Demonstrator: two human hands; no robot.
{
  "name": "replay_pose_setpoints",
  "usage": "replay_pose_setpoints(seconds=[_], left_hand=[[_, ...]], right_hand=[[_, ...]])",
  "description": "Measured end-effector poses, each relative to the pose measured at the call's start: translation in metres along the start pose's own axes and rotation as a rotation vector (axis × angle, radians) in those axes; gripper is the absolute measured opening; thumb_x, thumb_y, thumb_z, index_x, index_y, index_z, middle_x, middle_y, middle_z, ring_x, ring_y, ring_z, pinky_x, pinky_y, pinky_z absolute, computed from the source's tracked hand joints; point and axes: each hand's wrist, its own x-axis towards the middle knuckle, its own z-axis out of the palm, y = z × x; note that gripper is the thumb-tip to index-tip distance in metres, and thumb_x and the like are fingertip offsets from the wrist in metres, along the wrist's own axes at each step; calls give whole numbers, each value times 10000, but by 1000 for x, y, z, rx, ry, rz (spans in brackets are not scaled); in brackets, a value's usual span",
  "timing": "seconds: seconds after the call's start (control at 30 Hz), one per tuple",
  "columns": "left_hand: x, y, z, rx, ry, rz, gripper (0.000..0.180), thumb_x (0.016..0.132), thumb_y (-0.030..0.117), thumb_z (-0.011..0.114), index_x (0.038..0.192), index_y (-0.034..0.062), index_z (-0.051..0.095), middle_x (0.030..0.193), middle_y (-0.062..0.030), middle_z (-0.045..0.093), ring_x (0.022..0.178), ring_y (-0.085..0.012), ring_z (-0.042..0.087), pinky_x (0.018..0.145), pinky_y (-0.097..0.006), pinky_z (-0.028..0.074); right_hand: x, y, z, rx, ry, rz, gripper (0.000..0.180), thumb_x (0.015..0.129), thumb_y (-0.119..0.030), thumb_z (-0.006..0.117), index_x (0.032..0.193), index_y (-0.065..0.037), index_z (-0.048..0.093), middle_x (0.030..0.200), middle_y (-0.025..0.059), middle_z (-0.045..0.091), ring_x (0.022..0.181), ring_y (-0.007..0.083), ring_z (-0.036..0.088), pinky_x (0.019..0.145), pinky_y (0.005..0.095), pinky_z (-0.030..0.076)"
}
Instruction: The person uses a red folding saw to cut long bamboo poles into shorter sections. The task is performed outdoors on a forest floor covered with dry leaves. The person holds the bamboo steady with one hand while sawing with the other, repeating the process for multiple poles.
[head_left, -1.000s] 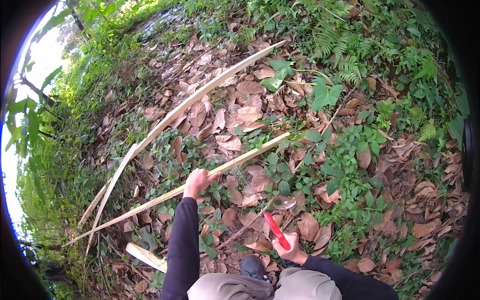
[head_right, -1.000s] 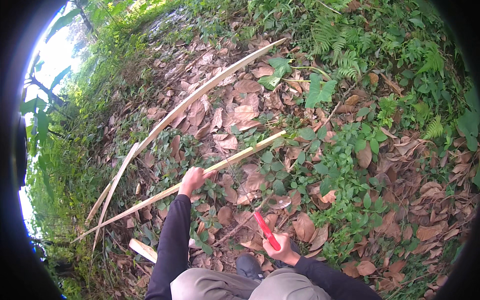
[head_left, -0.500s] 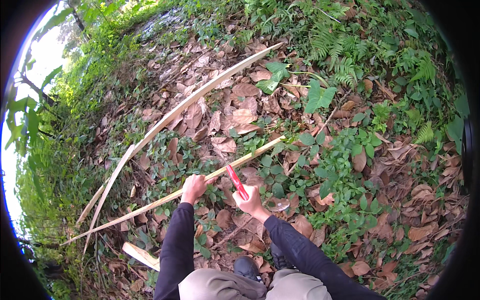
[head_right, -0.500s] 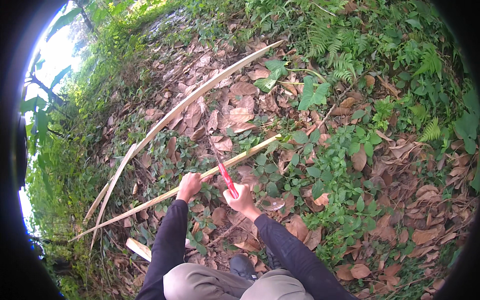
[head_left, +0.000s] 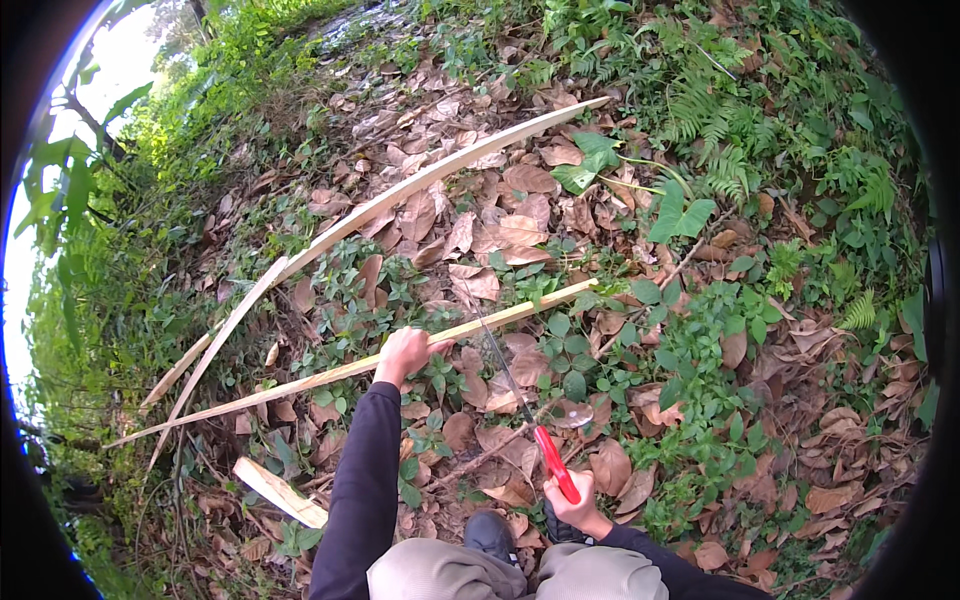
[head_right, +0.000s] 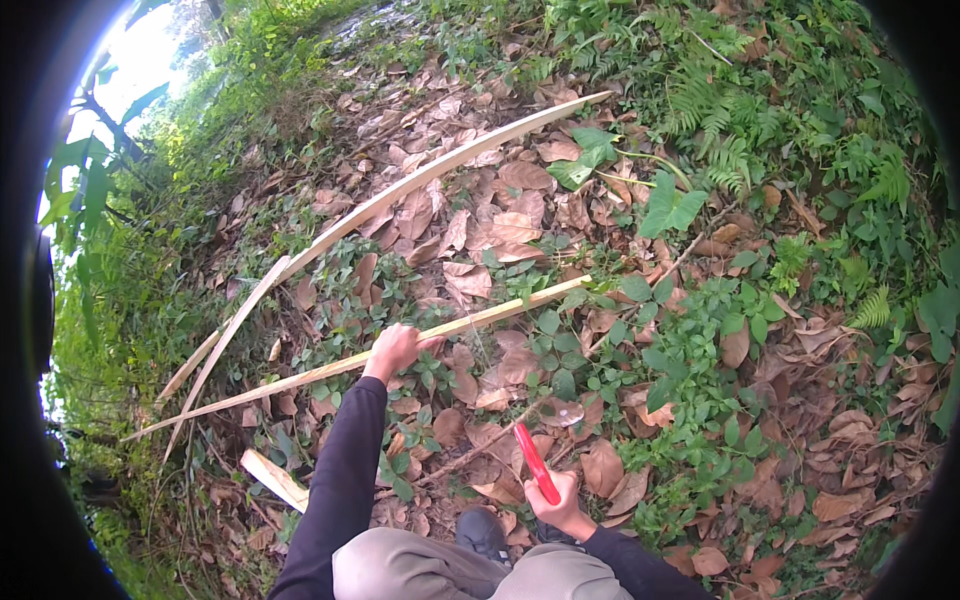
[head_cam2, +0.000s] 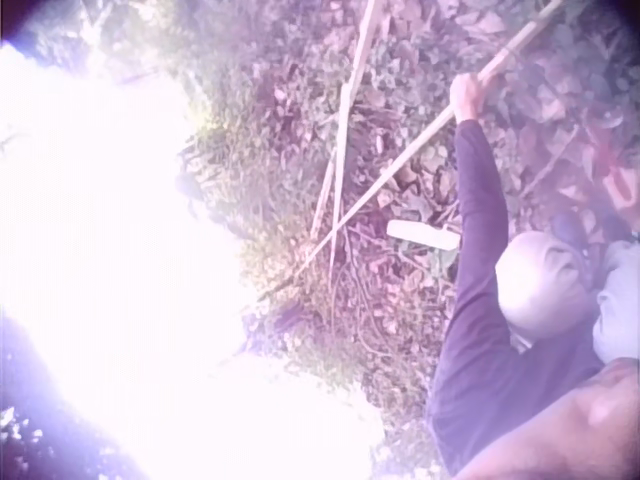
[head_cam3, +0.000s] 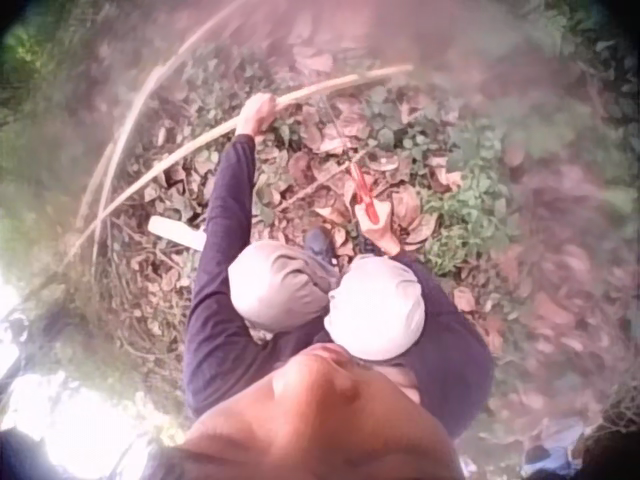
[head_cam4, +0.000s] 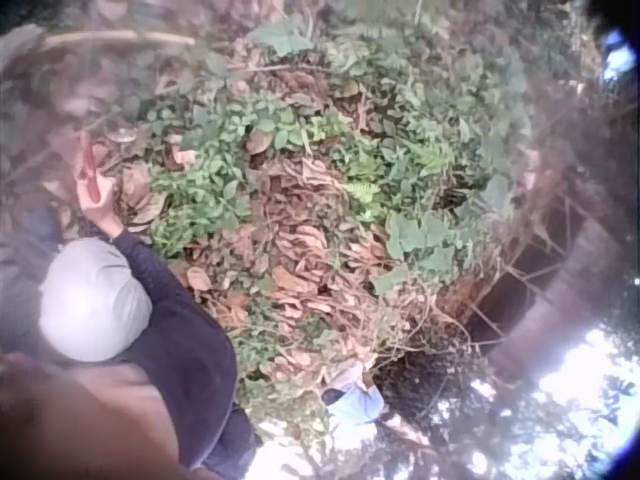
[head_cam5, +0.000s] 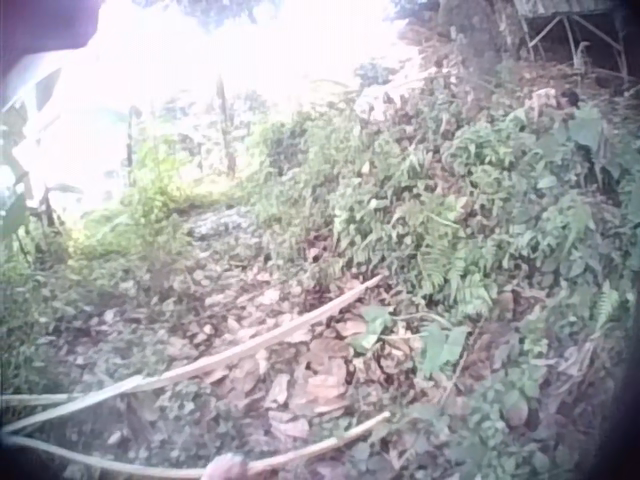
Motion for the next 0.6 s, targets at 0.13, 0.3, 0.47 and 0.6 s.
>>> replay_pose_setpoints(seconds=[0.13,0.3,0.47,0.6], left_hand=[[-1,12,-6,21,18,7,520,918,536,592,808,45,726,743,-234,673,764,-430,677,725,-506,546],[-16,8,0,44,0,3,425,911,454,617,824,49,715,748,-226,677,761,-421,681,721,-501,549],[-3,7,0,55,-8,38,428,910,448,616,810,41,705,753,-231,676,761,-423,680,714,-508,546],[-1,7,2,20,-6,40,650,910,636,551,766,24,716,736,-237,672,757,-425,681,711,-504,548]], right_hand=[[24,26,10,-44,62,-68,237,795,-76,659,593,-36,540,490,95,510,418,246,560,451,356,419],[117,30,54,-14,60,-160,250,800,-78,651,596,-24,516,484,112,510,412,257,550,444,374,402],[203,27,93,72,131,-131,245,807,-97,649,620,-13,514,487,121,504,406,194,505,441,375,368],[187,34,84,37,99,-129,257,817,-102,648,614,-13,519,479,99,506,408,177,513,439,362,374]])
